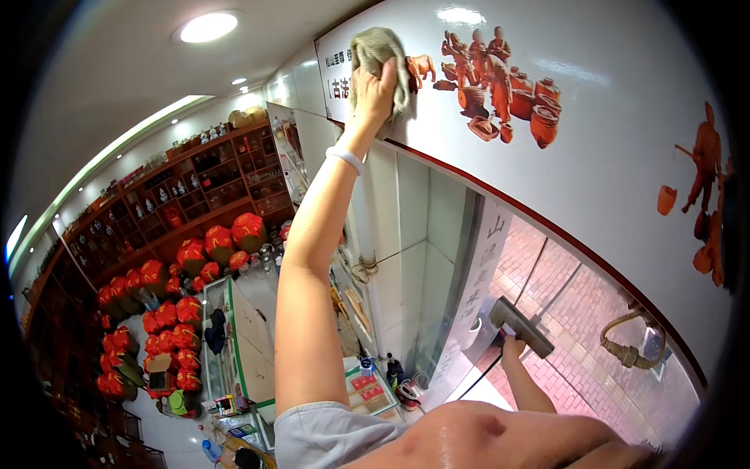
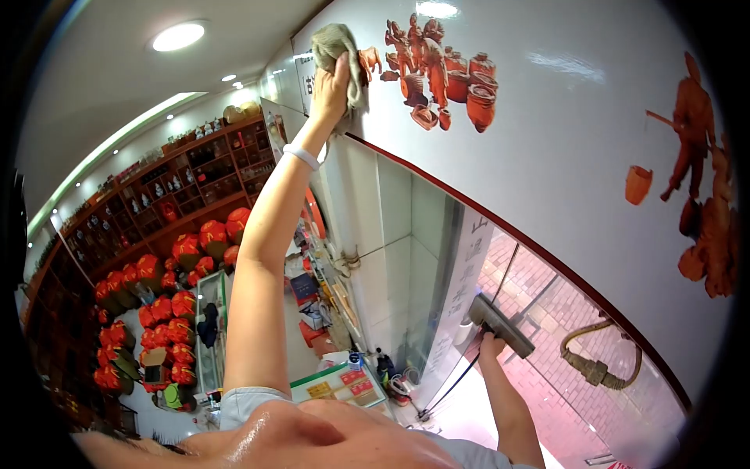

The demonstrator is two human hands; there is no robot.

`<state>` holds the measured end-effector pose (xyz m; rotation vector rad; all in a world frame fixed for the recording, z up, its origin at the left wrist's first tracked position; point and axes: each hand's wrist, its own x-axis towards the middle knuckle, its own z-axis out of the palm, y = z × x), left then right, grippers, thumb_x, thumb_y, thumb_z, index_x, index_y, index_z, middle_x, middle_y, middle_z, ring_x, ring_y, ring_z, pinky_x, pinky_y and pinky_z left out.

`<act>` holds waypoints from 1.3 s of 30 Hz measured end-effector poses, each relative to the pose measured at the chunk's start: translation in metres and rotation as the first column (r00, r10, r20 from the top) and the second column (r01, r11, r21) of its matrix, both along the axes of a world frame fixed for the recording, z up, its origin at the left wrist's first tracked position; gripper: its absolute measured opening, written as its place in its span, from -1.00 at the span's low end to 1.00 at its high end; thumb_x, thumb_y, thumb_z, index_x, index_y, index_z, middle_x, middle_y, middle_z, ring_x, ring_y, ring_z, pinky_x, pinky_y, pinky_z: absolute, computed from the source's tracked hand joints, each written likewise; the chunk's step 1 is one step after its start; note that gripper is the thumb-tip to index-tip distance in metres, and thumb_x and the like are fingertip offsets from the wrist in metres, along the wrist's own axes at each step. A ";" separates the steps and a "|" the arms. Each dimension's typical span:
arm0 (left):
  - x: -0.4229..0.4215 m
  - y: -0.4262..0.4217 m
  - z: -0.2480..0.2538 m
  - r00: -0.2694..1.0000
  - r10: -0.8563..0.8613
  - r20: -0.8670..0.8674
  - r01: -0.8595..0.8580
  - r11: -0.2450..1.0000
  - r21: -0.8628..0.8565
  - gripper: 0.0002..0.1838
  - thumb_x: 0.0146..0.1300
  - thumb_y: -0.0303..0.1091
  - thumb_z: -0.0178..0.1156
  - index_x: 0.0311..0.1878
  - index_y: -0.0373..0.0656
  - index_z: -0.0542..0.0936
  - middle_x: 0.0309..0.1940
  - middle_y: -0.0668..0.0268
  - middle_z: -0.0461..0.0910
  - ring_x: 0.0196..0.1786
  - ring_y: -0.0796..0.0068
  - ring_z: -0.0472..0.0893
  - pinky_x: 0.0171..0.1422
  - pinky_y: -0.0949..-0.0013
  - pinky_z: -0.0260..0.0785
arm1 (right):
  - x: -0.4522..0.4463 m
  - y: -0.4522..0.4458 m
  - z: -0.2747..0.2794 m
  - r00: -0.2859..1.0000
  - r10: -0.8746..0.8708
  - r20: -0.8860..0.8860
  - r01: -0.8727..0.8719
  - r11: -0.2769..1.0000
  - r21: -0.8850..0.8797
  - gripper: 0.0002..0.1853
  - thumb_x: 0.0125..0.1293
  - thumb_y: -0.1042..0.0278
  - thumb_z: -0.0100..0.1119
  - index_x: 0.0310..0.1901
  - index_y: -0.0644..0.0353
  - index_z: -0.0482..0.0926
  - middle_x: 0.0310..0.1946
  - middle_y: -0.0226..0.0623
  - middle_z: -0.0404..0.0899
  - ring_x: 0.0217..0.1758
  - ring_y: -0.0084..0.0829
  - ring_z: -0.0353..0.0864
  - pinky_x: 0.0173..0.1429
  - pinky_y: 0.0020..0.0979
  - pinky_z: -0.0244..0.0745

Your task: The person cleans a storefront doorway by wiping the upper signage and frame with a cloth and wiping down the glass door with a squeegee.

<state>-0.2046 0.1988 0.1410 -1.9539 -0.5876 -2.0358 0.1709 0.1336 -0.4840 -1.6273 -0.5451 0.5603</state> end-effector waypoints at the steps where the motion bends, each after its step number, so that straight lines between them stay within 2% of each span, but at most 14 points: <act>1: -0.002 0.003 0.000 0.996 -0.028 0.087 0.038 0.992 -0.118 -0.58 0.09 -0.05 -0.12 -0.27 -0.27 0.45 -0.41 0.06 0.48 -0.30 0.24 0.46 -0.18 0.23 0.28 | -0.005 -0.003 0.006 0.997 -0.068 0.046 0.066 0.997 0.027 -0.74 -0.18 0.41 -0.01 -0.39 0.38 0.37 -0.62 -0.22 0.37 -0.71 -0.40 0.34 -0.74 -0.39 0.22; 6: -0.062 0.110 -0.013 0.964 -0.045 0.264 0.163 0.881 -0.444 -0.34 0.12 0.12 -0.22 0.10 -0.27 0.21 0.02 0.01 0.27 0.10 0.21 0.27 0.16 0.36 0.09 | -0.012 -0.014 0.027 0.989 -0.134 0.055 0.137 0.989 -0.057 -0.74 -0.17 0.41 -0.01 -0.38 0.37 0.38 -0.61 -0.23 0.38 -0.69 -0.44 0.35 -0.66 -0.45 0.24; 8: -0.092 0.154 -0.027 0.861 -0.271 0.430 0.477 0.723 -0.499 -0.36 0.13 0.13 -0.22 -0.13 -0.36 0.40 -0.32 0.19 0.48 -0.24 0.44 0.45 -0.11 0.48 0.23 | -0.042 -0.048 0.107 0.984 0.047 -0.170 -0.059 0.996 -0.066 -0.60 -0.17 0.42 -0.06 -0.28 0.59 0.32 -0.28 0.11 0.39 -0.29 -0.18 0.45 -0.25 -0.33 0.36; 9: -0.089 0.147 -0.032 0.906 -0.206 0.370 0.366 0.820 -0.440 -0.37 0.14 0.13 -0.22 -0.13 -0.35 0.41 -0.33 0.24 0.48 -0.26 0.51 0.44 -0.14 0.51 0.23 | -0.057 -0.058 0.132 0.994 -0.001 -0.108 0.000 1.000 -0.012 -0.62 -0.15 0.45 -0.07 -0.27 0.58 0.32 -0.28 0.08 0.40 -0.35 -0.22 0.46 -0.34 -0.36 0.37; 12: -0.090 0.147 -0.034 0.871 -0.261 0.417 0.436 0.803 -0.407 -0.34 0.15 0.13 -0.26 -0.07 -0.38 0.36 -0.21 0.21 0.44 -0.17 0.49 0.42 -0.06 0.51 0.20 | -0.039 -0.045 0.100 0.996 -0.002 -0.094 -0.010 0.991 -0.131 -0.60 -0.15 0.45 -0.06 -0.24 0.57 0.31 -0.28 0.05 0.41 -0.30 -0.23 0.45 -0.28 -0.37 0.35; 13: -0.104 0.167 -0.035 0.904 -0.245 0.352 0.396 0.790 -0.469 -0.27 0.12 0.17 -0.28 0.09 -0.37 0.20 0.05 0.08 0.26 0.11 0.32 0.24 0.17 0.46 0.00 | -0.033 -0.039 0.080 1.000 -0.020 0.002 0.020 0.999 -0.042 -0.59 -0.14 0.44 -0.04 -0.22 0.56 0.31 -0.25 0.05 0.40 -0.23 -0.23 0.42 -0.18 -0.39 0.32; 16: -0.099 0.144 -0.035 0.911 -0.166 0.377 0.346 0.807 -0.478 -0.22 0.10 0.19 -0.26 0.06 -0.46 0.21 0.01 0.05 0.29 0.07 0.34 0.27 0.15 0.46 0.02 | -0.027 -0.036 0.069 0.991 0.002 -0.137 -0.009 0.999 -0.050 -0.58 -0.13 0.43 -0.03 -0.20 0.54 0.32 -0.20 0.06 0.38 -0.15 -0.22 0.39 -0.09 -0.39 0.28; 22: -0.109 0.165 -0.064 0.841 -0.122 0.527 0.405 0.788 -0.464 -0.19 0.07 0.23 -0.25 0.07 -0.45 0.20 0.03 0.08 0.27 0.06 0.37 0.28 0.13 0.48 0.04 | -0.037 -0.037 0.080 0.988 -0.154 0.030 0.151 0.985 0.077 -0.66 -0.24 0.51 -0.06 -0.29 0.41 0.40 -0.44 -0.21 0.41 -0.40 -0.39 0.38 -0.32 -0.40 0.27; 24: -0.114 0.173 -0.071 0.801 -0.216 0.558 0.507 0.741 -0.441 -0.22 0.09 0.21 -0.25 0.07 -0.42 0.20 0.01 0.15 0.29 0.04 0.40 0.29 0.10 0.47 0.08 | -0.033 -0.040 0.083 0.993 -0.001 -0.117 -0.002 1.000 -0.020 -0.50 -0.11 0.45 0.04 -0.07 0.49 0.26 -0.08 0.02 0.32 -0.02 -0.24 0.33 0.02 -0.42 0.20; 30: -0.101 0.171 -0.088 0.716 -0.258 0.649 0.594 0.713 -0.372 -0.46 0.15 0.08 -0.25 -0.06 -0.22 0.32 -0.23 0.27 0.40 -0.18 0.43 0.39 -0.11 0.38 0.24 | -0.042 -0.045 0.095 0.999 -0.042 -0.017 0.042 0.999 0.004 -0.53 -0.20 0.57 -0.02 -0.12 0.48 0.31 -0.15 0.02 0.37 -0.10 -0.22 0.40 -0.06 -0.40 0.28; 32: -0.084 0.162 -0.115 0.648 -0.329 0.687 0.697 0.621 -0.359 -0.48 0.13 0.09 -0.21 -0.04 -0.15 0.32 -0.22 0.31 0.40 -0.18 0.42 0.39 -0.08 0.37 0.23 | -0.041 -0.042 0.098 0.995 -0.061 -0.079 0.054 0.994 -0.090 -0.65 -0.14 0.50 -0.05 -0.22 0.43 0.40 -0.34 -0.02 0.46 -0.38 -0.27 0.48 -0.44 -0.40 0.39; 34: -0.050 0.100 -0.126 0.814 -0.142 0.563 0.492 0.684 -0.538 -0.45 0.14 0.07 -0.20 -0.01 -0.22 0.30 -0.15 0.30 0.38 -0.16 0.49 0.36 -0.03 0.43 0.18 | -0.043 -0.044 0.104 0.998 -0.059 -0.009 0.058 0.992 -0.113 -0.68 -0.11 0.43 -0.02 -0.27 0.41 0.42 -0.40 -0.04 0.47 -0.48 -0.32 0.48 -0.41 -0.40 0.37; 35: -0.044 0.112 -0.142 0.844 -0.280 0.458 0.490 0.750 -0.444 -0.49 0.17 -0.01 -0.19 -0.03 -0.30 0.29 -0.11 0.26 0.35 -0.11 0.49 0.34 -0.02 0.48 0.17 | -0.040 -0.040 0.096 0.998 -0.070 0.011 0.070 0.992 -0.105 -0.70 -0.12 0.43 -0.03 -0.29 0.41 0.43 -0.42 -0.06 0.46 -0.49 -0.33 0.47 -0.42 -0.40 0.37; 39: 0.022 0.015 -0.161 0.900 -0.281 0.333 0.407 0.815 -0.413 -0.46 0.17 -0.09 -0.19 0.07 -0.36 0.12 0.08 0.04 0.05 0.14 0.22 -0.02 0.18 0.27 -0.31 | -0.038 -0.037 0.085 0.988 -0.108 0.108 0.092 0.986 0.141 -0.73 -0.15 0.46 -0.05 -0.35 0.41 0.42 -0.51 -0.15 0.44 -0.54 -0.38 0.44 -0.51 -0.41 0.34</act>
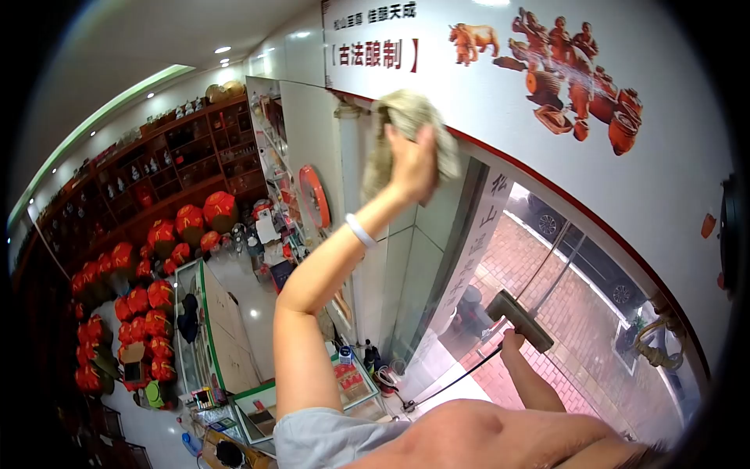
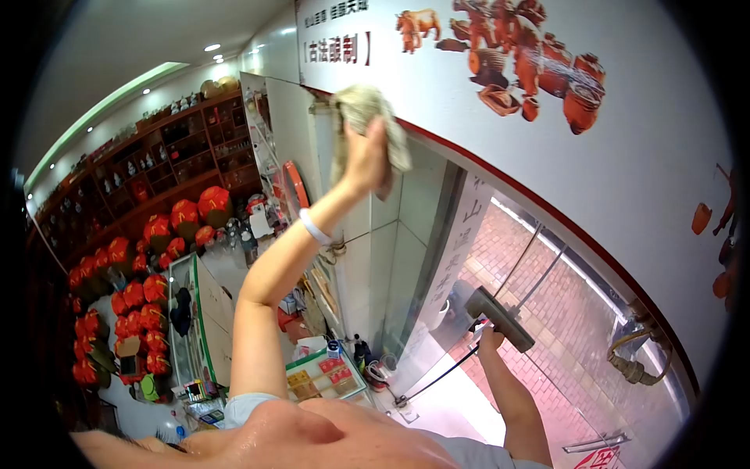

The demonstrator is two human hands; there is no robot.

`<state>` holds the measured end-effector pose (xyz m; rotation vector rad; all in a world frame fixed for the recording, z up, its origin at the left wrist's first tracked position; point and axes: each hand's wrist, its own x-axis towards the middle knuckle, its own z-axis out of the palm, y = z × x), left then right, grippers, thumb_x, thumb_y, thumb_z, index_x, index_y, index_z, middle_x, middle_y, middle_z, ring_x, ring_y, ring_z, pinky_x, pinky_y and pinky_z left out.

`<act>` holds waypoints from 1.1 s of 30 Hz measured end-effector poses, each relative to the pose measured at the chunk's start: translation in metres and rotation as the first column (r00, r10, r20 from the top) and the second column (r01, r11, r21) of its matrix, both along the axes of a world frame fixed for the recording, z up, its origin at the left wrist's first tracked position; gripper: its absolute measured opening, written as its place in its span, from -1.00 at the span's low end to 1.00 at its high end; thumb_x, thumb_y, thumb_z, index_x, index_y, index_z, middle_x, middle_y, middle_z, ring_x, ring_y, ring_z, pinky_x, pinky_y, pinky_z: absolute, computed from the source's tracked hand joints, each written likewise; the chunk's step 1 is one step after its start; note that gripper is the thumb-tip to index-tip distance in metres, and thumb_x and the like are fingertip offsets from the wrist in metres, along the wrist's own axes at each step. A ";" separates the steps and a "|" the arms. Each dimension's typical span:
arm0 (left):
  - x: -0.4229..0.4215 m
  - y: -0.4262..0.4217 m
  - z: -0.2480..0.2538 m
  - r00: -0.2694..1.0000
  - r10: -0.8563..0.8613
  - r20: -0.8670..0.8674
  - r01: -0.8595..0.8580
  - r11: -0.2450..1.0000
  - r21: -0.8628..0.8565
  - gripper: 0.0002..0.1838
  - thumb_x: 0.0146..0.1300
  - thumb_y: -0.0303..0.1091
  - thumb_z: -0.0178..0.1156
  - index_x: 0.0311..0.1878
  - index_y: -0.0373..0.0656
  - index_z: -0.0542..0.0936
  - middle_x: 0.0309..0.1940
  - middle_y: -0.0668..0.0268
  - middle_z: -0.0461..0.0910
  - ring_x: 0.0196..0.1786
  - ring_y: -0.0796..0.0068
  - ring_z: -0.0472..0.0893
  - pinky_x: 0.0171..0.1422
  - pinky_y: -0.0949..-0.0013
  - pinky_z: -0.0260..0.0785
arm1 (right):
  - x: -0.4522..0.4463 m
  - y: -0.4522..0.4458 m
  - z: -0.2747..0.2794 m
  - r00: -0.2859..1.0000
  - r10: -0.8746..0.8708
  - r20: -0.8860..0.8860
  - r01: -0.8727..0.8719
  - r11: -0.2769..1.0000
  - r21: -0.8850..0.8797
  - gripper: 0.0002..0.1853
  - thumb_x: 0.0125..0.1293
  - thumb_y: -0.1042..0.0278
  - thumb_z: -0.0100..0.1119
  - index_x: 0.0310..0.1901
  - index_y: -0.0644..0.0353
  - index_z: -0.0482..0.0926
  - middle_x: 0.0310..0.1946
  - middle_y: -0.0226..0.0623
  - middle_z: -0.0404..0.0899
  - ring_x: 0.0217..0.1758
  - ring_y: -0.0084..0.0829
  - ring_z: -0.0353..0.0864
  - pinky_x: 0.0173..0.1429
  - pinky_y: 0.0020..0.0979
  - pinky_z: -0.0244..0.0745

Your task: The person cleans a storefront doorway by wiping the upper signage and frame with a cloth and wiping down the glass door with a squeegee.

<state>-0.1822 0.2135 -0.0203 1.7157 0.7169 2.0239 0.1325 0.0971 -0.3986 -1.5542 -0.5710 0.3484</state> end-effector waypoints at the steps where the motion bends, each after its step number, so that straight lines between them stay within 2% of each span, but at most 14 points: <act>1: 0.010 -0.019 -0.001 1.000 -0.005 -0.020 0.006 1.000 0.028 -0.44 0.17 -0.11 -0.19 0.10 -0.37 0.08 0.13 -0.01 -0.02 0.20 0.15 -0.12 0.23 0.22 -0.43 | 0.001 0.000 0.002 1.000 0.007 0.005 -0.007 1.000 0.001 -0.73 -0.15 0.46 -0.05 -0.35 0.41 0.42 -0.51 -0.15 0.44 -0.54 -0.38 0.44 -0.51 -0.41 0.34; 2: 0.015 -0.038 0.001 0.998 0.004 -0.068 0.001 0.998 0.070 -0.42 0.17 -0.13 -0.19 0.12 -0.39 0.04 0.17 -0.07 -0.10 0.26 0.09 -0.21 0.28 0.17 -0.55 | 0.003 -0.001 0.004 0.996 0.059 -0.063 -0.061 0.998 -0.033 -0.74 -0.16 0.47 -0.06 -0.36 0.40 0.42 -0.52 -0.16 0.43 -0.55 -0.38 0.43 -0.54 -0.40 0.33; 3: 0.013 -0.050 0.005 0.934 0.165 -0.316 -0.079 0.960 0.270 -0.49 0.17 -0.18 -0.20 0.10 -0.32 0.11 0.16 -0.05 -0.07 0.26 0.08 -0.19 0.27 0.12 -0.53 | 0.003 -0.004 0.006 0.985 0.104 -0.135 -0.114 0.991 -0.066 -0.74 -0.17 0.48 -0.06 -0.36 0.39 0.41 -0.54 -0.18 0.42 -0.57 -0.38 0.43 -0.57 -0.40 0.33; 5: 0.010 -0.055 0.008 0.929 0.143 -0.341 -0.059 0.968 0.246 -0.55 0.16 -0.19 -0.20 0.08 -0.26 0.18 0.15 -0.04 -0.03 0.25 0.07 -0.19 0.27 0.09 -0.53 | 0.000 -0.009 0.015 0.976 0.105 -0.189 -0.131 0.983 -0.127 -0.73 -0.19 0.48 -0.04 -0.36 0.38 0.41 -0.54 -0.18 0.41 -0.58 -0.37 0.43 -0.60 -0.40 0.33; 7: 0.006 -0.039 0.002 0.913 0.240 -0.330 -0.163 0.956 0.243 -0.57 0.17 -0.19 -0.23 0.05 -0.23 0.23 0.11 0.01 0.07 0.23 0.05 -0.13 0.28 0.11 -0.51 | -0.013 -0.016 0.038 0.980 0.077 -0.182 -0.103 0.985 -0.139 -0.71 -0.21 0.46 -0.01 -0.36 0.40 0.40 -0.53 -0.18 0.42 -0.58 -0.36 0.42 -0.57 -0.38 0.35; 12: -0.013 0.001 0.025 0.989 0.118 -0.093 -0.104 0.984 0.148 -0.46 0.18 -0.08 -0.29 0.07 -0.36 0.17 0.14 -0.07 0.00 0.24 0.04 -0.14 0.30 0.21 -0.44 | 0.013 -0.002 0.001 0.962 0.105 -0.251 -0.169 0.953 -0.251 -0.72 -0.20 0.43 0.01 -0.41 0.46 0.43 -0.51 -0.13 0.45 -0.48 -0.30 0.48 -0.43 -0.39 0.35; 15: -0.049 0.058 0.040 0.998 0.021 0.054 -0.021 1.000 -0.003 -0.35 0.18 0.01 -0.32 0.08 -0.46 0.13 0.15 -0.16 -0.04 0.26 0.03 -0.16 0.31 0.29 -0.38 | -0.009 -0.015 0.030 0.982 0.088 -0.166 -0.113 0.982 -0.153 -0.78 -0.19 0.47 -0.01 -0.44 0.42 0.39 -0.55 -0.17 0.38 -0.59 -0.43 0.37 -0.59 -0.44 0.25; 17: -0.076 0.077 0.054 0.988 0.154 0.025 -0.142 0.954 -0.265 -0.45 0.19 -0.04 -0.33 -0.20 -0.40 0.42 -0.30 -0.05 0.46 -0.18 0.16 0.44 -0.05 0.27 0.21 | -0.017 -0.019 0.044 0.976 0.072 -0.204 -0.118 0.968 -0.221 -0.75 -0.20 0.50 -0.02 -0.40 0.45 0.38 -0.52 -0.19 0.37 -0.49 -0.44 0.36 -0.50 -0.43 0.25; 18: -0.097 0.101 0.058 0.998 0.062 -0.020 -0.065 0.943 -0.326 -0.53 0.23 -0.09 -0.31 -0.15 -0.34 0.38 -0.40 0.22 0.49 -0.35 0.49 0.46 -0.22 0.44 0.28 | -0.017 -0.018 0.043 0.978 0.068 -0.199 -0.109 0.973 -0.203 -0.70 -0.19 0.48 -0.02 -0.34 0.45 0.39 -0.45 -0.14 0.42 -0.43 -0.38 0.42 -0.42 -0.42 0.31; 25: -0.134 0.145 0.077 0.989 0.094 0.117 -0.057 0.955 -0.290 -0.39 0.17 0.04 -0.28 -0.02 -0.40 0.31 -0.12 0.12 0.40 -0.07 0.36 0.37 -0.02 0.38 0.16 | 0.018 0.003 -0.019 0.958 0.076 -0.275 -0.140 0.965 -0.221 -0.62 -0.17 0.50 -0.06 -0.20 0.39 0.39 -0.30 -0.18 0.44 -0.24 -0.35 0.43 -0.18 -0.46 0.30; 27: -0.143 0.159 0.082 0.978 0.197 0.068 -0.166 0.935 -0.315 -0.39 0.17 0.04 -0.29 -0.01 -0.39 0.31 -0.09 0.11 0.38 -0.04 0.34 0.35 0.01 0.37 0.14 | 0.006 -0.003 -0.006 0.990 0.061 -0.128 -0.073 0.993 -0.095 -0.84 -0.19 0.49 -0.01 -0.52 0.39 0.34 -0.61 -0.21 0.33 -0.58 -0.40 0.33 -0.58 -0.36 0.23; 29: -0.151 0.178 0.079 0.958 0.275 0.083 -0.238 0.922 -0.305 -0.42 0.17 -0.02 -0.30 -0.05 -0.43 0.33 -0.07 0.01 0.36 0.01 0.24 0.34 0.06 0.35 0.13 | 0.004 -0.007 0.004 0.985 0.040 -0.165 -0.065 0.986 -0.152 -0.81 -0.19 0.49 -0.01 -0.48 0.41 0.35 -0.56 -0.21 0.36 -0.50 -0.37 0.35 -0.47 -0.35 0.25; 31: -0.154 0.181 0.079 0.961 0.259 0.101 -0.226 0.941 -0.253 -0.41 0.18 -0.02 -0.31 -0.01 -0.42 0.30 -0.04 0.03 0.34 0.03 0.25 0.32 0.07 0.36 0.11 | 0.009 -0.007 -0.005 0.976 0.117 -0.183 -0.152 0.970 -0.191 -0.54 -0.20 0.56 -0.06 -0.11 0.35 0.32 -0.23 -0.15 0.38 -0.23 -0.33 0.39 -0.19 -0.43 0.28; 33: -0.158 0.190 0.077 0.969 0.218 0.114 -0.186 0.954 -0.236 -0.38 0.18 0.01 -0.32 0.03 -0.42 0.25 0.00 0.06 0.31 0.05 0.26 0.30 0.09 0.37 0.10 | -0.002 -0.011 0.013 0.969 0.118 -0.216 -0.151 0.978 -0.142 -0.51 -0.21 0.56 -0.05 -0.09 0.35 0.30 -0.21 -0.12 0.36 -0.19 -0.31 0.37 -0.17 -0.40 0.28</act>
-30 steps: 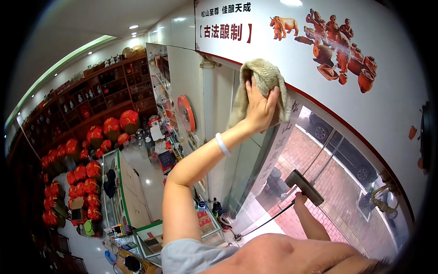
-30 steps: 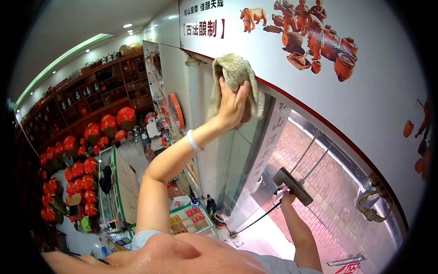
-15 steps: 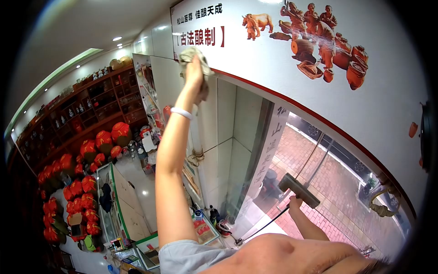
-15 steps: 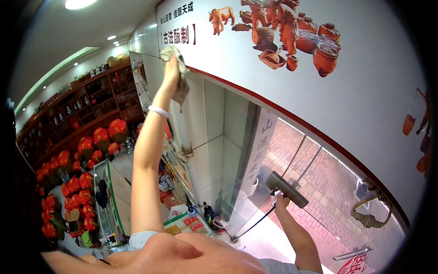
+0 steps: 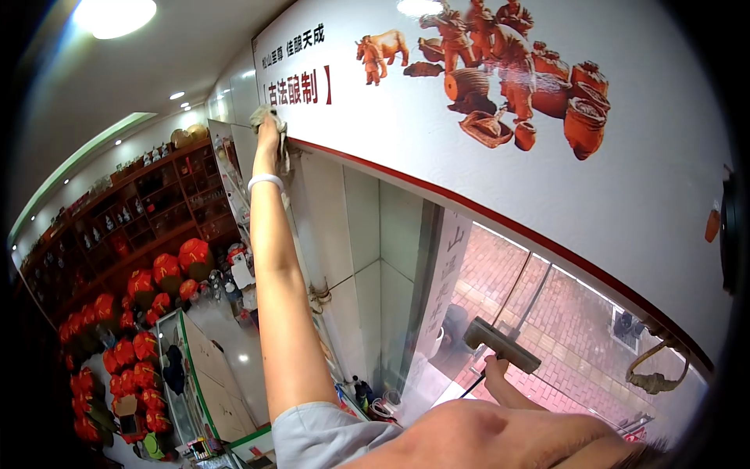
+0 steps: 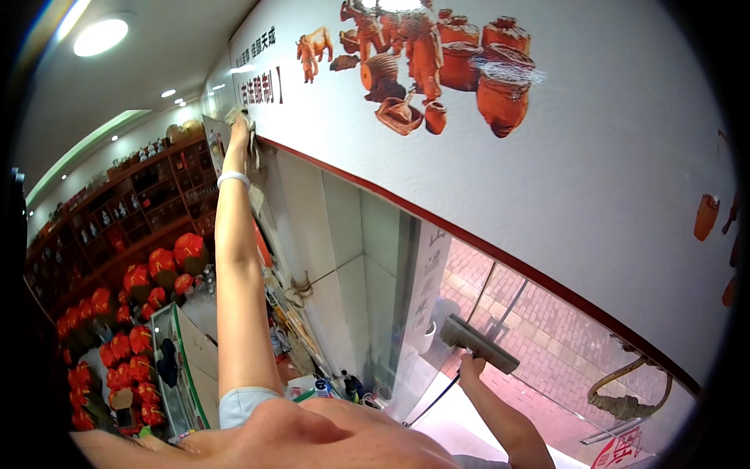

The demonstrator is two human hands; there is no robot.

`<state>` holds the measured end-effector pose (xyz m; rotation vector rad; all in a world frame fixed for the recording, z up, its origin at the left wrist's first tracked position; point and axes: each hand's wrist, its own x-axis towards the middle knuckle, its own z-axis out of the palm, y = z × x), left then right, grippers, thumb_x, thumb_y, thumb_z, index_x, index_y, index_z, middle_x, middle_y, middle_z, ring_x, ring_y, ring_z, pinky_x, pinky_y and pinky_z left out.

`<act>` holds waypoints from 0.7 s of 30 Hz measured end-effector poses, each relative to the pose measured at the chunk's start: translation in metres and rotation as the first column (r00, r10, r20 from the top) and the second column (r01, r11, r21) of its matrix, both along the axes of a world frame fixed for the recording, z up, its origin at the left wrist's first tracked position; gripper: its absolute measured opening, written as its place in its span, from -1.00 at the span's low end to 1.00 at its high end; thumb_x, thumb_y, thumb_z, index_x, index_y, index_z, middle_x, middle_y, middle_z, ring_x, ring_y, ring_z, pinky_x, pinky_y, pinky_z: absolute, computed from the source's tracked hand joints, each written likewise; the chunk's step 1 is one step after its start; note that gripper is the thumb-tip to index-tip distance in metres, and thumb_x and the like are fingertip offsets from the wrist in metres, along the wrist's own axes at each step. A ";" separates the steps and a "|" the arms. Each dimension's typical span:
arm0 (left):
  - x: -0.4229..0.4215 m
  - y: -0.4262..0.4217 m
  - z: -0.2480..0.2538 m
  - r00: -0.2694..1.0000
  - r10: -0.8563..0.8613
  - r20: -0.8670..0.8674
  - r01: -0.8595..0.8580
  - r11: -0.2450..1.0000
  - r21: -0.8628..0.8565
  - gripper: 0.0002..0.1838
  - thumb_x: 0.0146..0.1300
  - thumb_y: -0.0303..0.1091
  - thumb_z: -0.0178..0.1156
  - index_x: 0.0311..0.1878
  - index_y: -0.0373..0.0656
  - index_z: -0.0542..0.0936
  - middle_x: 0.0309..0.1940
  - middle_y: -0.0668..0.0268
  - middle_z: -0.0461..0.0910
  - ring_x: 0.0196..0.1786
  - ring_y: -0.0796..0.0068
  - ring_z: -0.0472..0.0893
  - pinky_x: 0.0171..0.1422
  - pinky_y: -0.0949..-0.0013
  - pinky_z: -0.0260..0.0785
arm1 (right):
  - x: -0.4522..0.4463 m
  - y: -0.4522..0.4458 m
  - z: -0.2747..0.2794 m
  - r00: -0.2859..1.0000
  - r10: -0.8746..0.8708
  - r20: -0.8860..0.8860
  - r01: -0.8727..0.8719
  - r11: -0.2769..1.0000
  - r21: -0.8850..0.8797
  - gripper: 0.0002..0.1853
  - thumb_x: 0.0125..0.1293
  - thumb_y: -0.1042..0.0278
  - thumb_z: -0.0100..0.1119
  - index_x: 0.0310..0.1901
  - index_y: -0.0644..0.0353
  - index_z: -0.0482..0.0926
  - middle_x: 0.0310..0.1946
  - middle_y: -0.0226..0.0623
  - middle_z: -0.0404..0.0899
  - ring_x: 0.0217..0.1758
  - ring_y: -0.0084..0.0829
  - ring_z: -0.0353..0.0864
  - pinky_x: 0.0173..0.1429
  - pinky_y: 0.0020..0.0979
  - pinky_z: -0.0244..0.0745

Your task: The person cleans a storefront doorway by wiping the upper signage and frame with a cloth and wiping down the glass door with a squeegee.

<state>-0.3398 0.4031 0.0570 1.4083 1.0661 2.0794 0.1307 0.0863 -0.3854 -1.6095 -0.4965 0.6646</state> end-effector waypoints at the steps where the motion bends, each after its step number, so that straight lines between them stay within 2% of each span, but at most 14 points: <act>1: -0.007 0.011 -0.001 1.000 -0.004 -0.002 0.004 1.000 0.009 -0.38 0.18 0.01 -0.32 0.03 -0.42 0.25 0.00 0.06 0.31 0.05 0.26 0.30 0.09 0.37 0.10 | 0.001 0.001 -0.008 0.999 -0.016 0.050 0.014 0.999 0.033 -0.51 -0.20 0.56 -0.05 -0.09 0.36 0.29 -0.22 -0.11 0.36 -0.19 -0.31 0.37 -0.17 -0.40 0.28; 2: -0.007 0.009 0.000 1.000 0.021 0.012 -0.021 0.999 -0.033 -0.37 0.18 0.03 -0.33 0.04 -0.42 0.24 0.00 0.05 0.31 0.06 0.26 0.30 0.09 0.38 0.09 | 0.000 0.001 -0.008 0.994 -0.035 0.101 0.028 0.997 0.065 -0.51 -0.20 0.56 -0.04 -0.08 0.36 0.29 -0.22 -0.11 0.36 -0.19 -0.31 0.37 -0.17 -0.40 0.28; 3: -0.004 0.010 0.005 0.999 0.044 0.026 -0.042 0.997 -0.072 -0.35 0.17 0.05 -0.33 0.04 -0.43 0.23 0.01 0.04 0.30 0.07 0.25 0.29 0.10 0.38 0.08 | 0.001 0.000 -0.008 0.998 -0.021 0.060 0.020 1.000 0.015 -0.51 -0.20 0.55 -0.03 -0.09 0.38 0.29 -0.24 -0.09 0.37 -0.23 -0.30 0.40 -0.20 -0.41 0.30; 4: -0.004 0.006 0.000 0.999 0.033 0.036 -0.032 0.999 -0.028 -0.34 0.17 0.06 -0.34 0.04 -0.43 0.23 0.01 0.05 0.30 0.07 0.26 0.29 0.11 0.38 0.08 | 0.002 0.001 -0.006 0.998 -0.030 0.060 0.028 0.999 0.025 -0.51 -0.20 0.55 -0.03 -0.09 0.38 0.29 -0.24 -0.09 0.37 -0.23 -0.30 0.40 -0.20 -0.41 0.30; 7: 0.001 0.014 0.004 0.997 0.048 0.062 -0.047 0.999 -0.024 -0.34 0.17 0.06 -0.35 0.03 -0.44 0.24 0.00 0.06 0.30 0.06 0.28 0.29 0.11 0.38 0.07 | -0.011 -0.008 0.029 0.994 -0.062 -0.089 0.048 0.986 -0.158 -0.55 -0.18 0.53 -0.02 -0.13 0.46 0.29 -0.26 -0.04 0.39 -0.26 -0.29 0.43 -0.27 -0.40 0.34; 8: 0.005 0.012 0.006 0.997 0.027 0.074 -0.025 0.999 -0.022 -0.34 0.17 0.07 -0.34 0.04 -0.42 0.24 0.00 0.07 0.30 0.06 0.28 0.28 0.11 0.38 0.07 | -0.008 -0.005 0.026 0.993 -0.068 -0.094 0.053 0.987 -0.149 -0.55 -0.18 0.53 -0.02 -0.13 0.46 0.29 -0.26 -0.04 0.39 -0.26 -0.29 0.43 -0.27 -0.40 0.34; 10: 0.006 0.007 0.008 0.995 -0.006 0.096 0.008 1.000 -0.025 -0.34 0.16 0.07 -0.32 0.05 -0.40 0.24 0.02 0.10 0.28 0.07 0.30 0.27 0.12 0.37 0.05 | 0.001 0.002 0.002 0.998 -0.057 0.042 0.062 0.987 -0.149 -0.58 -0.16 0.53 -0.03 -0.15 0.46 0.31 -0.25 -0.03 0.39 -0.27 -0.30 0.44 -0.29 -0.38 0.35; 11: 0.005 0.005 0.007 0.994 -0.018 0.108 0.021 0.999 -0.033 -0.34 0.16 0.07 -0.32 0.05 -0.39 0.24 0.02 0.11 0.28 0.07 0.31 0.26 0.13 0.36 0.04 | 0.002 0.006 -0.018 0.989 -0.123 0.087 0.123 0.992 0.010 -0.61 -0.12 0.52 -0.04 -0.16 0.45 0.33 -0.25 -0.01 0.40 -0.28 -0.28 0.45 -0.28 -0.37 0.35; 13: 0.003 0.004 0.006 0.994 -0.025 0.109 0.026 1.000 -0.008 -0.38 0.15 0.04 -0.29 0.03 -0.38 0.26 -0.02 0.13 0.31 0.02 0.32 0.30 0.11 0.35 0.05 | 0.010 0.009 -0.027 0.994 -0.093 0.052 0.096 0.994 -0.057 -0.62 -0.10 0.51 -0.04 -0.16 0.46 0.33 -0.26 0.00 0.40 -0.28 -0.27 0.45 -0.27 -0.38 0.35; 14: 0.004 0.004 0.010 0.995 -0.026 0.095 0.022 0.999 0.039 -0.40 0.16 0.02 -0.29 0.03 -0.37 0.26 -0.02 0.14 0.31 0.00 0.34 0.32 0.09 0.36 0.08 | 0.011 0.010 -0.028 0.997 -0.069 0.021 0.071 0.991 -0.117 -0.63 -0.08 0.50 -0.05 -0.16 0.47 0.33 -0.27 0.01 0.41 -0.28 -0.25 0.45 -0.25 -0.38 0.34; 16: 0.027 -0.041 0.030 0.999 -0.046 0.003 0.045 0.996 0.077 -0.43 0.18 -0.04 -0.30 -0.04 -0.45 0.31 -0.10 0.12 0.37 -0.05 0.38 0.35 0.01 0.40 0.16 | 0.000 0.003 -0.007 0.995 -0.076 0.068 0.083 0.990 -0.110 -0.65 -0.03 0.45 -0.03 -0.18 0.48 0.34 -0.29 0.01 0.42 -0.26 -0.24 0.45 -0.25 -0.37 0.34; 18: 0.042 -0.056 0.054 0.993 -0.103 -0.063 0.115 0.967 0.229 -0.44 0.19 -0.05 -0.29 -0.03 -0.43 0.29 -0.10 0.10 0.36 -0.03 0.38 0.35 0.03 0.41 0.16 | 0.000 0.005 -0.009 0.984 -0.101 0.149 0.108 0.993 -0.037 -0.64 0.01 0.38 0.00 -0.17 0.47 0.34 -0.28 0.02 0.43 -0.25 -0.24 0.45 -0.26 -0.36 0.34; 19: 0.055 -0.075 0.068 0.991 -0.095 -0.097 0.117 0.958 0.261 -0.44 0.19 -0.05 -0.28 0.00 -0.42 0.27 -0.09 0.09 0.35 -0.02 0.36 0.34 0.05 0.39 0.15 | -0.004 0.002 0.002 0.994 -0.095 0.060 0.099 0.993 -0.063 -0.62 0.03 0.35 0.02 -0.15 0.46 0.34 -0.23 0.03 0.42 -0.22 -0.24 0.45 -0.23 -0.37 0.34; 21: 0.085 -0.122 0.093 0.972 -0.070 -0.224 0.145 0.929 0.341 -0.46 0.19 -0.05 -0.27 0.04 -0.35 0.24 -0.06 0.07 0.32 0.00 0.30 0.32 0.08 0.36 0.13 | -0.005 0.002 0.004 0.993 -0.096 0.065 0.099 0.994 -0.046 -0.62 0.03 0.36 0.01 -0.14 0.46 0.33 -0.20 0.02 0.41 -0.20 -0.25 0.44 -0.20 -0.38 0.33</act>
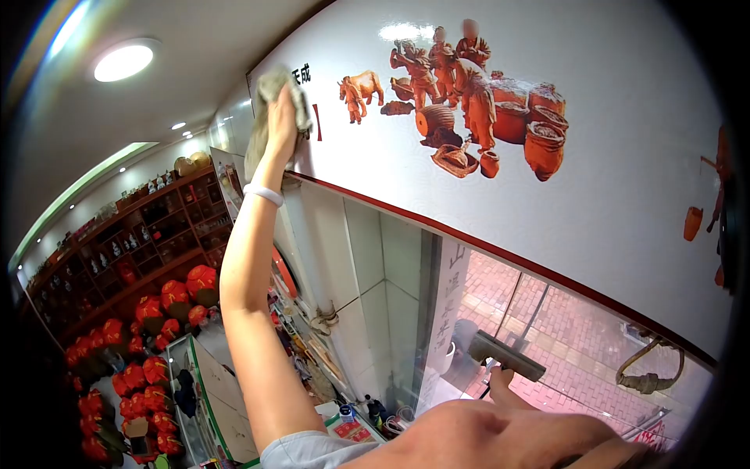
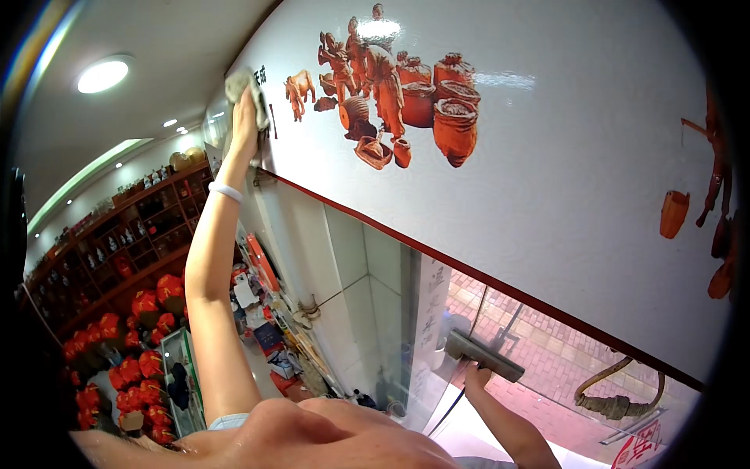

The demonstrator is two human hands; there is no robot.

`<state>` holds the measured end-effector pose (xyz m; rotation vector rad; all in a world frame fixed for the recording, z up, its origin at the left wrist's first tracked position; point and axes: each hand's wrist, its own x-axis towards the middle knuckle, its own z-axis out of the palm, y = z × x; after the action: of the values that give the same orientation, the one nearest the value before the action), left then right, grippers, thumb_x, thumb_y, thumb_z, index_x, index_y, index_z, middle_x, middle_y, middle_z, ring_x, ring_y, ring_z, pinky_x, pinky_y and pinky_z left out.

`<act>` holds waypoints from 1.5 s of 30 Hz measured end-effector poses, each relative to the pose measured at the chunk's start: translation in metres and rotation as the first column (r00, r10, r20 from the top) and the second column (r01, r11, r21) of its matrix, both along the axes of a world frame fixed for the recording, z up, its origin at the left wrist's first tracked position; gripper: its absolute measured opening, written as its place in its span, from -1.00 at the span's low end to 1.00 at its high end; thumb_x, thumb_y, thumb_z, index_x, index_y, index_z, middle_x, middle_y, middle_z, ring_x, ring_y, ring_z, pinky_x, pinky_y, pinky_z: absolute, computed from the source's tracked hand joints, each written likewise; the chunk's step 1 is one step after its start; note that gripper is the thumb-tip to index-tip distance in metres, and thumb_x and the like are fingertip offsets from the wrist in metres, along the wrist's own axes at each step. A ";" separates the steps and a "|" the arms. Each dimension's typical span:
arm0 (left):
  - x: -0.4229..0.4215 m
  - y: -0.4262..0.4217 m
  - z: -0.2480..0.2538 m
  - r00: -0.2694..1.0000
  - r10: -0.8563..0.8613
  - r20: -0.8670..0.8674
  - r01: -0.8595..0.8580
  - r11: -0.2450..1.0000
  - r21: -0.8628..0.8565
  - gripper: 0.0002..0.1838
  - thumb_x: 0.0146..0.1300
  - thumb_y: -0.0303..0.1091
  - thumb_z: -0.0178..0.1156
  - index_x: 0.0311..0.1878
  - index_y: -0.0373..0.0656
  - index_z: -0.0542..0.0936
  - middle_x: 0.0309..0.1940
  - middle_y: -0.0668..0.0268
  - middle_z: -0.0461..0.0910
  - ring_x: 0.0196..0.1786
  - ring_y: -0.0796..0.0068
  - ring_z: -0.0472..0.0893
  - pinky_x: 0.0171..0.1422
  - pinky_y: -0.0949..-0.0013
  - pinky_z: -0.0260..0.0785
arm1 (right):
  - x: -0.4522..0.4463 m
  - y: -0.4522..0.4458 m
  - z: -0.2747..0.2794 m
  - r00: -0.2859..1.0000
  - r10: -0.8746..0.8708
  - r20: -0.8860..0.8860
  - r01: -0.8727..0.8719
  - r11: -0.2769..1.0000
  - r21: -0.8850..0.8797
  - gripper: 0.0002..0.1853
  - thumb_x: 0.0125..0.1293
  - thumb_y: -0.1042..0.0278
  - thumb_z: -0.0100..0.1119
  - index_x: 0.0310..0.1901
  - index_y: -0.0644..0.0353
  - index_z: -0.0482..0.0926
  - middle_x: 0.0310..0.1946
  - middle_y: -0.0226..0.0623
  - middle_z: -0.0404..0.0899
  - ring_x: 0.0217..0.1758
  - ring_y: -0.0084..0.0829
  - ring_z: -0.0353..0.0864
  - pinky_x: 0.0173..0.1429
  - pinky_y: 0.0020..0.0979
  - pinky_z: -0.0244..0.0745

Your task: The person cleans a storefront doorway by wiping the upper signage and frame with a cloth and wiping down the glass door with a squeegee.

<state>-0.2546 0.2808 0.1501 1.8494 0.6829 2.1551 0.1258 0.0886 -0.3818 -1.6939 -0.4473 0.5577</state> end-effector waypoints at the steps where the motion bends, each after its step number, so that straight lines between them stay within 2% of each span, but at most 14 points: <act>1: 0.013 -0.021 0.008 0.996 0.007 -0.092 -0.001 0.998 0.066 -0.48 0.18 -0.06 -0.26 0.05 -0.30 0.24 -0.04 0.05 0.30 0.02 0.26 0.31 0.10 0.34 0.12 | 0.000 -0.001 0.000 1.000 -0.003 0.008 0.002 1.000 0.017 -0.62 0.03 0.38 0.00 -0.13 0.46 0.33 -0.18 0.01 0.40 -0.18 -0.26 0.43 -0.16 -0.39 0.32; 3: 0.043 -0.056 0.017 0.995 -0.053 -0.082 0.059 0.996 0.073 -0.51 0.16 -0.08 -0.19 0.06 -0.24 0.24 0.00 0.04 0.25 0.04 0.22 0.28 0.10 0.31 0.11 | 0.000 -0.001 0.001 1.000 0.009 -0.017 -0.010 1.000 -0.003 -0.61 0.00 0.41 0.02 -0.12 0.45 0.32 -0.18 -0.02 0.40 -0.16 -0.28 0.41 -0.14 -0.40 0.30; 6: 0.060 -0.062 0.034 0.928 0.299 -0.223 -0.150 0.847 0.510 -0.51 0.13 -0.12 -0.09 0.05 -0.26 0.22 -0.02 0.02 0.27 0.03 0.18 0.28 0.09 0.30 0.11 | 0.005 0.000 -0.005 0.997 0.023 -0.067 -0.026 0.999 -0.036 -0.59 -0.06 0.49 0.05 -0.12 0.45 0.31 -0.18 -0.09 0.39 -0.13 -0.31 0.39 -0.09 -0.42 0.28; 9: 0.046 -0.045 0.038 0.970 0.147 -0.195 -0.031 0.866 0.499 -0.52 0.14 -0.12 -0.11 0.04 -0.26 0.23 -0.08 0.06 0.34 -0.01 0.19 0.32 0.09 0.31 0.11 | 0.003 0.001 0.000 1.000 0.010 0.001 -0.010 0.999 -0.042 -0.60 -0.12 0.53 0.05 -0.15 0.43 0.32 -0.24 -0.09 0.41 -0.25 -0.32 0.43 -0.25 -0.41 0.35; 10: 0.041 -0.041 0.045 0.990 0.071 -0.122 -0.038 0.965 0.258 -0.52 0.16 -0.11 -0.13 0.04 -0.26 0.24 -0.11 0.08 0.38 -0.02 0.20 0.34 0.09 0.33 0.12 | -0.005 -0.007 0.024 0.998 0.029 -0.056 -0.034 0.996 -0.079 -0.61 -0.12 0.53 0.05 -0.16 0.42 0.33 -0.28 -0.09 0.41 -0.32 -0.32 0.43 -0.37 -0.41 0.35; 11: 0.030 -0.026 0.046 0.976 0.160 -0.147 -0.090 0.914 0.396 -0.50 0.17 -0.08 -0.17 0.02 -0.31 0.25 -0.09 0.05 0.36 0.00 0.22 0.33 0.09 0.34 0.13 | -0.011 -0.013 0.039 0.992 0.046 -0.114 -0.059 0.992 -0.115 -0.62 -0.13 0.54 0.04 -0.17 0.41 0.34 -0.32 -0.09 0.41 -0.40 -0.33 0.44 -0.48 -0.41 0.35; 13: -0.019 0.052 0.052 0.647 0.724 -0.239 -0.571 0.667 0.478 -0.56 0.12 -0.53 -0.26 0.14 -0.18 0.15 -0.01 -0.10 0.25 0.08 0.07 0.26 0.13 0.26 0.13 | -0.005 -0.006 0.017 0.997 0.025 -0.077 -0.027 0.999 -0.029 -0.63 -0.13 0.53 0.03 -0.18 0.41 0.34 -0.36 -0.09 0.41 -0.45 -0.35 0.43 -0.57 -0.41 0.32; 16: -0.019 0.037 0.053 0.999 0.047 -0.018 -0.048 0.998 -0.045 -0.39 0.17 0.03 -0.26 0.11 -0.31 0.17 0.03 -0.05 0.24 0.10 0.22 0.26 0.13 0.36 0.07 | -0.010 -0.010 0.026 0.999 -0.008 -0.040 0.009 1.000 0.017 -0.65 -0.12 0.52 0.01 -0.20 0.41 0.34 -0.38 -0.07 0.40 -0.48 -0.35 0.43 -0.61 -0.40 0.30; 17: -0.058 0.109 0.050 0.805 0.566 -0.177 -0.486 0.800 0.352 -0.51 0.22 -0.13 -0.36 0.09 -0.27 0.20 0.04 -0.02 0.24 0.10 0.21 0.25 0.14 0.38 0.08 | -0.012 -0.012 0.032 0.999 -0.015 -0.035 0.014 1.000 -0.014 -0.67 -0.11 0.52 -0.01 -0.21 0.42 0.34 -0.37 -0.06 0.41 -0.47 -0.35 0.43 -0.57 -0.39 0.32; 20: -0.047 0.083 0.057 1.000 0.016 -0.026 -0.018 0.999 -0.041 -0.36 0.18 0.06 -0.38 -0.03 -0.41 0.30 -0.15 0.11 0.42 -0.11 0.36 0.43 0.02 0.40 0.18 | -0.009 -0.008 0.020 0.998 -0.029 -0.049 0.031 0.999 0.034 -0.64 -0.27 0.52 -0.03 -0.28 0.37 0.39 -0.39 -0.15 0.42 -0.29 -0.28 0.40 -0.23 -0.37 0.27; 25: -0.050 0.074 0.051 0.999 0.035 0.003 -0.034 0.989 -0.144 -0.30 0.15 0.13 -0.37 0.02 -0.41 0.26 -0.07 0.10 0.36 -0.05 0.37 0.37 0.06 0.44 0.12 | 0.004 -0.006 0.003 0.994 0.015 -0.110 -0.028 0.993 -0.117 -0.65 -0.15 0.47 0.01 -0.27 0.50 0.34 -0.38 -0.03 0.41 -0.37 -0.33 0.43 -0.35 -0.37 0.33; 34: -0.078 0.112 -0.001 0.988 0.032 0.149 0.007 0.967 -0.253 -0.34 0.14 0.14 -0.26 0.02 -0.31 0.29 -0.09 0.20 0.36 -0.04 0.44 0.31 0.10 0.49 0.05 | 0.014 0.011 -0.063 0.997 -0.054 0.058 0.042 0.983 0.181 -0.65 -0.17 0.48 -0.01 -0.26 0.47 0.35 -0.39 -0.08 0.41 -0.41 -0.36 0.43 -0.39 -0.39 0.33; 40: -0.086 0.126 -0.037 0.981 0.043 0.190 0.016 0.955 -0.296 -0.34 0.15 0.13 -0.26 0.01 -0.35 0.29 -0.09 0.20 0.36 -0.05 0.44 0.32 0.09 0.48 0.05 | -0.008 -0.009 0.017 0.997 -0.011 -0.082 0.017 0.997 0.077 -0.62 -0.20 0.50 -0.04 -0.23 0.42 0.34 -0.42 -0.11 0.39 -0.50 -0.35 0.43 -0.59 -0.39 0.33; 45: -0.079 0.113 -0.076 0.961 0.028 0.277 0.077 0.929 -0.363 -0.32 0.17 0.11 -0.29 0.03 -0.42 0.25 -0.06 0.20 0.34 -0.01 0.44 0.30 0.10 0.47 0.05 | 0.000 -0.004 0.000 1.000 0.003 -0.003 -0.003 0.996 0.086 -0.61 -0.20 0.49 -0.03 -0.22 0.41 0.34 -0.43 -0.06 0.40 -0.54 -0.31 0.44 -0.66 -0.39 0.32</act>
<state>-0.3334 0.3941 0.0744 1.3254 0.9195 2.0391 0.1256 0.0847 -0.3818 -1.6100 -0.4660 0.5357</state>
